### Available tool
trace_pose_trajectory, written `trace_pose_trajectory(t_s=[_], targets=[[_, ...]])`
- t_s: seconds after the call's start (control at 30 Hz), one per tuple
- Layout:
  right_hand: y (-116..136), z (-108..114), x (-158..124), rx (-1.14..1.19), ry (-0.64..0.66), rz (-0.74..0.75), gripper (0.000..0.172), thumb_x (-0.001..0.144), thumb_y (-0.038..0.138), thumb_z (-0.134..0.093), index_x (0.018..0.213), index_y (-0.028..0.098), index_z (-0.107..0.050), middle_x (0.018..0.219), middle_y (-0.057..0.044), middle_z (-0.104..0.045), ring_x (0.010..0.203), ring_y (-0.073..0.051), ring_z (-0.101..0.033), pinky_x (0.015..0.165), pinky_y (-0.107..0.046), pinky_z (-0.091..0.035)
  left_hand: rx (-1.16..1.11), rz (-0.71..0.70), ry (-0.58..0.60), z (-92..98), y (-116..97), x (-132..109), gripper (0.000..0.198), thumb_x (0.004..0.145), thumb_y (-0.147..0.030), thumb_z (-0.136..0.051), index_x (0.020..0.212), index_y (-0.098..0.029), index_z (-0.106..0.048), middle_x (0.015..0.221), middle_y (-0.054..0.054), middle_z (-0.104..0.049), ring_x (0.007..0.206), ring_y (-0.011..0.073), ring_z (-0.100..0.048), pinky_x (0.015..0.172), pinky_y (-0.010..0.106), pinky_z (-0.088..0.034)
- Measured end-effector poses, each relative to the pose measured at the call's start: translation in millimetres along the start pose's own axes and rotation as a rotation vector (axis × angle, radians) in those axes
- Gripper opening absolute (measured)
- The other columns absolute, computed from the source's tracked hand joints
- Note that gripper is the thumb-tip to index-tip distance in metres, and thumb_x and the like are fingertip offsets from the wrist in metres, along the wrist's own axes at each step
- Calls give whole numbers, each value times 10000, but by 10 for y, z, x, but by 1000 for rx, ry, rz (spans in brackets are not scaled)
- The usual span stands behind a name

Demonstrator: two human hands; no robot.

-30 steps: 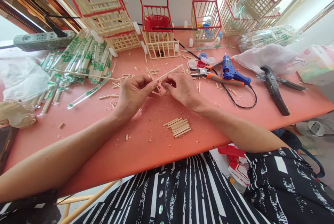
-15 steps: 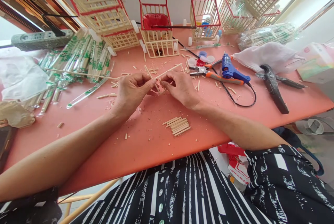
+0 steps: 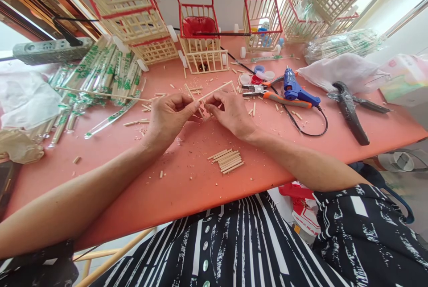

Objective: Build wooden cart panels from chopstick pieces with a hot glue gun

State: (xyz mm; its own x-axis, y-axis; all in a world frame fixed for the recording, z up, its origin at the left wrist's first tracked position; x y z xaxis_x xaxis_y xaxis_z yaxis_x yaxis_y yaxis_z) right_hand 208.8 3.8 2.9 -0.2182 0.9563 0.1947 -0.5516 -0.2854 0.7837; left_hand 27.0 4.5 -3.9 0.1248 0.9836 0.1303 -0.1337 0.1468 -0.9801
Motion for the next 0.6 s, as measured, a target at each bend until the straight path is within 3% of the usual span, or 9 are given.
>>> trace_pose_trajectory(t_s=[0.13, 0.27, 0.4, 0.5, 0.6], targets=[[-5, -6, 13, 20, 0, 1, 123, 987, 246, -727, 949, 167, -814, 891, -45, -794, 730, -136, -633, 667, -273, -462, -21, 22, 4, -7, -40, -6, 215, 900, -225, -772, 705, -178, -696, 705, 20, -754, 644, 160, -754, 665, 276, -669], [11, 85, 19, 29, -35, 24, 194, 1013, 353, -733, 990, 182, -821, 888, -30, -787, 658, -117, -614, 625, -270, -449, -67, 39, -12, 37, -125, 2, 186, 902, -241, -797, 752, -163, -721, 670, 10, -735, 637, 155, -752, 682, 284, -686], [-25, 379, 49, 85, -217, 108, 314, 1019, 496, -721, 949, 192, -758, 858, -15, -738, 601, -96, -569, 584, -264, -456, -151, 68, -68, 145, -185, 72, 194, 908, -255, -810, 762, -156, -729, 711, 19, -740, 630, 124, -731, 651, 241, -665], [-109, 639, 111, 87, -395, 159, 376, 972, 589, -770, 935, 219, -721, 881, -17, -714, 702, -119, -615, 653, -271, -520, -214, 75, -48, 211, -199, 138, 173, 908, -239, -811, 777, -149, -744, 728, 32, -741, 625, 122, -724, 593, 221, -635], [-212, 734, 170, 153, -349, 48, 478, 941, 716, -752, 983, 241, -728, 897, -34, -735, 758, -144, -669, 632, -263, -557, -236, 85, 3, 237, -185, 171, 175, 886, -256, -837, 786, -145, -745, 732, 39, -743, 637, 133, -733, 582, 228, -630]])
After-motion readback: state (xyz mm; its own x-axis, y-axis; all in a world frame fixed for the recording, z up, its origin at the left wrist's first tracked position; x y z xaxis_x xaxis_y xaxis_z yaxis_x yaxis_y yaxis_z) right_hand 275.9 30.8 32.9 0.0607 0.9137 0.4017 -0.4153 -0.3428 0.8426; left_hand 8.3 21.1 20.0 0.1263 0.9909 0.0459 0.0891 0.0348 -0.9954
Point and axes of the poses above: each hand's wrist, its own x-axis towards the middle knuckle, its own z-axis out of the back of the hand, y = z × x, the point moved 2 cm from there along x, towards the middle knuckle
